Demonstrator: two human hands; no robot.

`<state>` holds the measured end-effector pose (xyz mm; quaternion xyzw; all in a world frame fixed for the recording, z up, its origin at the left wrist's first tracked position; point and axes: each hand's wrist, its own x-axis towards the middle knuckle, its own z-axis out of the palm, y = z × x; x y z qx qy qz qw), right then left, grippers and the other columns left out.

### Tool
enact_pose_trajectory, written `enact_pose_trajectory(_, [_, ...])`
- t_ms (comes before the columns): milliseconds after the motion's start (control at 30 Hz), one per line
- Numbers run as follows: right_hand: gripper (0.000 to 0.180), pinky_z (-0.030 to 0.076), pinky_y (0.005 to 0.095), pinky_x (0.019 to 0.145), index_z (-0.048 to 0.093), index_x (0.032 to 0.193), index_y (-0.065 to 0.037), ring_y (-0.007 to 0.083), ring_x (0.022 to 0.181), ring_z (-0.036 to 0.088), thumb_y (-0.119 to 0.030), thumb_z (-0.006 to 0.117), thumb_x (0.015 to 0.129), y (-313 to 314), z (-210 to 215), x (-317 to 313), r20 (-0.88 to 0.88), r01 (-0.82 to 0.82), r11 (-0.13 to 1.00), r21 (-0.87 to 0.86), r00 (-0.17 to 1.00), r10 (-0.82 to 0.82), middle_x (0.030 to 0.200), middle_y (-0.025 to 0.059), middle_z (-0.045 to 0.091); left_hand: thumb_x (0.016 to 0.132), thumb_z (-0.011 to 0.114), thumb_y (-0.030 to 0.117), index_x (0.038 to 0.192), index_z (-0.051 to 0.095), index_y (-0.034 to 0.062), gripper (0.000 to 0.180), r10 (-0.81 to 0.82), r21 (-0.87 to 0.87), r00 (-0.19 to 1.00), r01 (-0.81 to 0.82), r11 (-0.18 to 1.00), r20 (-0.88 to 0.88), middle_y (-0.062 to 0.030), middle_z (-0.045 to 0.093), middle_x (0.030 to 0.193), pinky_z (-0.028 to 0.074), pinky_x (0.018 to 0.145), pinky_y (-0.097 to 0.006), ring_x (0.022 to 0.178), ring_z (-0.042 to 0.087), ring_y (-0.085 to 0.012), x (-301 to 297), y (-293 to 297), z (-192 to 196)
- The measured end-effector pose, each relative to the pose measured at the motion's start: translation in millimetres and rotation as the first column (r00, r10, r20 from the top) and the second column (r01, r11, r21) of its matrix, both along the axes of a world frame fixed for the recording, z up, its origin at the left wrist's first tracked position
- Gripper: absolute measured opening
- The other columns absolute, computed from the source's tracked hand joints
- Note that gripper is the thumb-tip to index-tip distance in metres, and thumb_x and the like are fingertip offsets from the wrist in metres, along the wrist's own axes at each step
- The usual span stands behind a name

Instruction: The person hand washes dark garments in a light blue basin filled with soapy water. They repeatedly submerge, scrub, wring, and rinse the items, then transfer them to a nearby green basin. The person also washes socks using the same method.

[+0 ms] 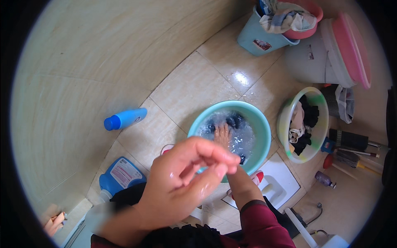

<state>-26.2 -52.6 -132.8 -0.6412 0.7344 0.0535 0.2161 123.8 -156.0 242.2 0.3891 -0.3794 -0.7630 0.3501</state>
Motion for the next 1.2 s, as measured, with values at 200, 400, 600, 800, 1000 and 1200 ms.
enact_pose_trajectory(200, [0.071, 0.032, 0.0441, 0.108, 0.038, 0.139, -0.001, 0.04, 0.128, 0.039, -0.021, 0.064, 0.076, 1.1, -24.6, -24.5, 0.277, 0.039, 0.995, 0.094, 0.959, -0.064, 0.142, 0.0214, 0.039, 0.088, 0.049, -0.004, 0.098, 0.055, -0.0025, 0.012, 0.012, 0.069, 1.0, -0.013, 0.998, 0.018, -0.017, 0.063, 0.098, 0.049, 0.083, -0.034, 0.091, 0.062, -0.0204, 0.6, -0.2, -2.4])
enact_pose_trajectory(400, [0.035, 0.043, 0.043, 0.096, 0.057, 0.115, 0.001, 0.0374, 0.111, 0.055, -0.006, 0.059, 0.082, -1.1, -9.8, -70.4, 0.586, 0.054, 0.999, -0.009, 0.809, -0.038, 0.122, 0.0192, 0.058, 0.092, 0.054, 0.004, 0.102, 0.056, -0.0019, 0.012, 0.092, 0.11, 0.996, -0.093, 0.99, 0.015, -0.0152, 0.064, 0.1, 0.048, 0.086, -0.031, 0.09, 0.062, -0.0187, 2.6, -4.7, -14.6])
enact_pose_trajectory(600, [0.013, 0.046, 0.0482, 0.063, 0.054, 0.09, -0.003, 0.0446, 0.078, 0.059, -0.014, 0.06, 0.089, -8.2, 111.0, -87.4, 0.275, 0.227, 0.945, -0.234, 0.948, -0.159, 0.083, 0.0247, 0.061, 0.093, 0.056, 0.01, 0.1, 0.058, -0.0001, 0.012, 0.155, 0.097, 0.984, -0.146, 0.985, -0.094, -0.013, 0.065, 0.1, 0.048, 0.086, -0.029, 0.091, 0.062, -0.0151, -3.2, -9.4, -18.4])
enact_pose_trajectory(800, [0.015, 0.044, 0.0377, 0.059, 0.048, 0.086, -0.002, 0.0394, 0.066, 0.052, -0.006, 0.063, 0.087, -3.7, 267.3, -69.0, 0.373, 0.281, 0.881, -0.38, 0.918, -0.133, 0.072, 0.0198, 0.051, 0.093, 0.057, 0.012, 0.1, 0.058, 0.0016, 0.012, 0.149, 0.088, 0.976, -0.136, 0.987, -0.162, -0.0097, 0.065, 0.098, 0.048, 0.085, -0.027, 0.09, 0.061, -0.013, -12.7, -9.3, -13.9])
enact_pose_trajectory(1000, [0.013, 0.043, 0.0221, 0.077, 0.057, 0.102, 0.0, 0.0082, 0.081, 0.052, -0.011, 0.055, 0.096, 1.1, 328.3, -49.5, 0.938, 0.755, 0.641, -0.138, 0.308, -0.161, 0.091, -0.0008, 0.059, 0.093, 0.056, 0.011, 0.1, 0.058, 0.0017, 0.012, 0.145, 0.067, 0.975, -0.135, 0.989, -0.169, -0.0095, 0.065, 0.098, 0.048, 0.086, -0.027, 0.09, 0.061, -0.0132, -8.3, -7.9, -10.5])
enact_pose_trajectory(1200, [0.023, 0.045, 0.0248, 0.077, 0.059, 0.103, 0.001, 0.0086, 0.085, 0.055, -0.018, 0.063, 0.092, -14.1, 212.5, -60.2, 0.928, 0.658, 0.74, 0.135, 0.177, -0.327, 0.094, 0.0028, 0.062, 0.093, 0.055, 0.009, 0.1, 0.058, 0.0016, 0.011, 0.138, 0.112, 0.981, -0.123, 0.986, -0.138, -0.0097, 0.065, 0.099, 0.047, 0.086, -0.027, 0.09, 0.061, -0.0134, -6.9, -8.0, -4.4])
